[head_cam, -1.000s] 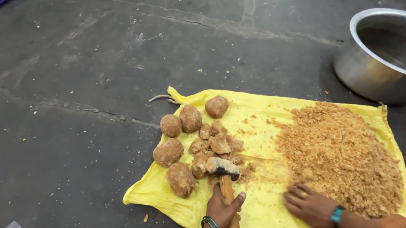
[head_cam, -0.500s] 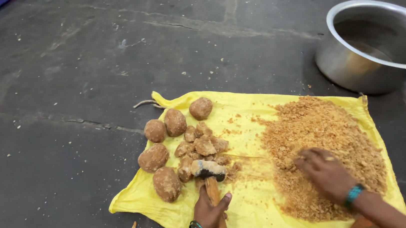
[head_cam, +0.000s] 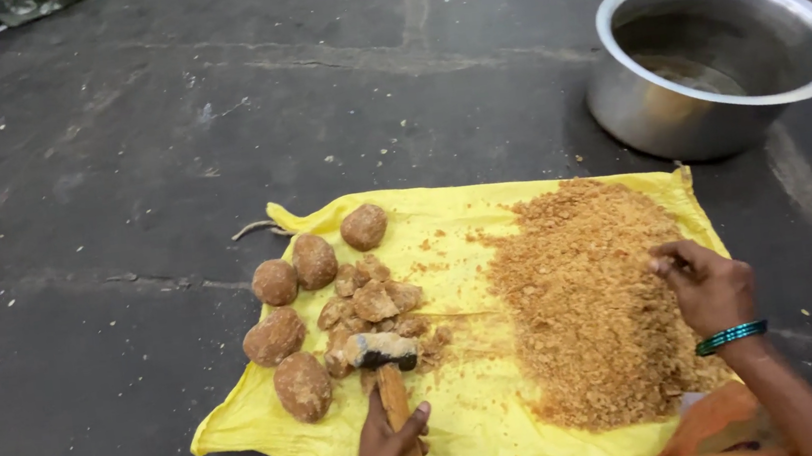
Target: The person sits on the floor and breaks solid jaggery lumps into smaller pieces with a wooden mallet on a yellow cloth. They strike the lumps, turn and reposition pieces by hand, and work the broken chunks into the surrounding pile of crushed jaggery.
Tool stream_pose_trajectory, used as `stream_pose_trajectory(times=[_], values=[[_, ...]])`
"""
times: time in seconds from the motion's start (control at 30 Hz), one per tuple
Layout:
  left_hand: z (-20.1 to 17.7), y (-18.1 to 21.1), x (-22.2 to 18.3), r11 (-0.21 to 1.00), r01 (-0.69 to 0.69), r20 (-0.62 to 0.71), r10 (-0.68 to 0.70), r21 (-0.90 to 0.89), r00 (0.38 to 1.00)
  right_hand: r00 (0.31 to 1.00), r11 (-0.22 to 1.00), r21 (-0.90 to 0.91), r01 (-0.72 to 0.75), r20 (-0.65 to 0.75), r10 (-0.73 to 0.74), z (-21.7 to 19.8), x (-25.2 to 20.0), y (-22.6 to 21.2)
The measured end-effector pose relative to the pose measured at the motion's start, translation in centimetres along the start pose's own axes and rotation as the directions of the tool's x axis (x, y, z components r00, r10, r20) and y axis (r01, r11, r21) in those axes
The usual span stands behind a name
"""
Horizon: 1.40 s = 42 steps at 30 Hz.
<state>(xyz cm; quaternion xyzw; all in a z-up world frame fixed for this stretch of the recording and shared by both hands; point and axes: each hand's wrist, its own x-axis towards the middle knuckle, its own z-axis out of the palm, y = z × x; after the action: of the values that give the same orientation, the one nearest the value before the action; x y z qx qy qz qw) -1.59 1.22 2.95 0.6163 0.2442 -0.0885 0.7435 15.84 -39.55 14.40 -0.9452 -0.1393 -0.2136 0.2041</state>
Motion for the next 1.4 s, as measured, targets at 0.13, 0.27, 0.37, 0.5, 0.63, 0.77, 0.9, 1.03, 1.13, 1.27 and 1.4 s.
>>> stream_pose_trajectory(times=[0.13,0.27,0.37,0.5,0.63,0.77,0.9,1.03,1.13,1.27,1.4], values=[[0.0,-1.1,0.7,0.995,0.029,-0.032,-0.032,-0.094,0.999,0.911,0.861,0.314,-0.400,0.034,0.411,-1.8,0.7,-2.4],[-0.6,-0.6,0.0,0.989,0.127,-0.010,-0.128,-0.082,0.992,0.951,0.889,0.337,-0.308,0.081,0.299,-0.4,2.0,-1.0],[-0.7,-0.9,-0.7,0.968,0.165,0.039,-0.160,-0.189,0.986,0.864,0.542,0.677,-0.498,0.331,0.379,-0.3,2.8,0.3],[-0.2,-0.2,-1.6,0.963,0.177,0.082,-0.163,-0.205,0.983,0.652,0.318,0.678,-0.662,0.314,0.690,-1.0,2.5,2.5],[-0.1,-0.1,-1.3,0.972,0.173,0.059,-0.165,-0.161,0.984,0.648,0.612,0.221,-0.760,0.342,0.681,-2.4,2.4,-1.3],[0.3,0.4,-1.9,0.972,0.175,0.035,-0.172,-0.159,0.984,0.789,0.871,-0.063,-0.487,0.396,0.470,-0.8,1.7,-4.2],[0.8,1.2,-2.6,0.970,0.175,0.027,-0.173,-0.166,0.985,0.882,0.929,-0.246,-0.276,0.320,0.346,-0.7,2.3,-8.0],[1.4,2.1,-3.4,0.957,0.165,0.018,-0.165,-0.237,0.986,0.800,0.915,0.015,-0.402,0.492,0.343,1.9,1.9,-11.3],[1.8,3.1,-3.8,0.956,0.192,-0.004,-0.198,-0.220,0.980,0.713,0.815,0.185,-0.550,0.612,0.342,5.0,0.7,-14.2],[1.7,2.6,-3.8,0.958,0.134,0.004,-0.138,-0.255,0.990,0.701,0.726,0.348,-0.593,0.666,0.253,7.4,-0.1,-14.3],[1.9,3.2,-4.1,0.961,0.106,0.016,-0.106,-0.257,0.994,0.680,0.667,0.384,-0.639,0.687,0.257,6.4,0.3,-14.4]])
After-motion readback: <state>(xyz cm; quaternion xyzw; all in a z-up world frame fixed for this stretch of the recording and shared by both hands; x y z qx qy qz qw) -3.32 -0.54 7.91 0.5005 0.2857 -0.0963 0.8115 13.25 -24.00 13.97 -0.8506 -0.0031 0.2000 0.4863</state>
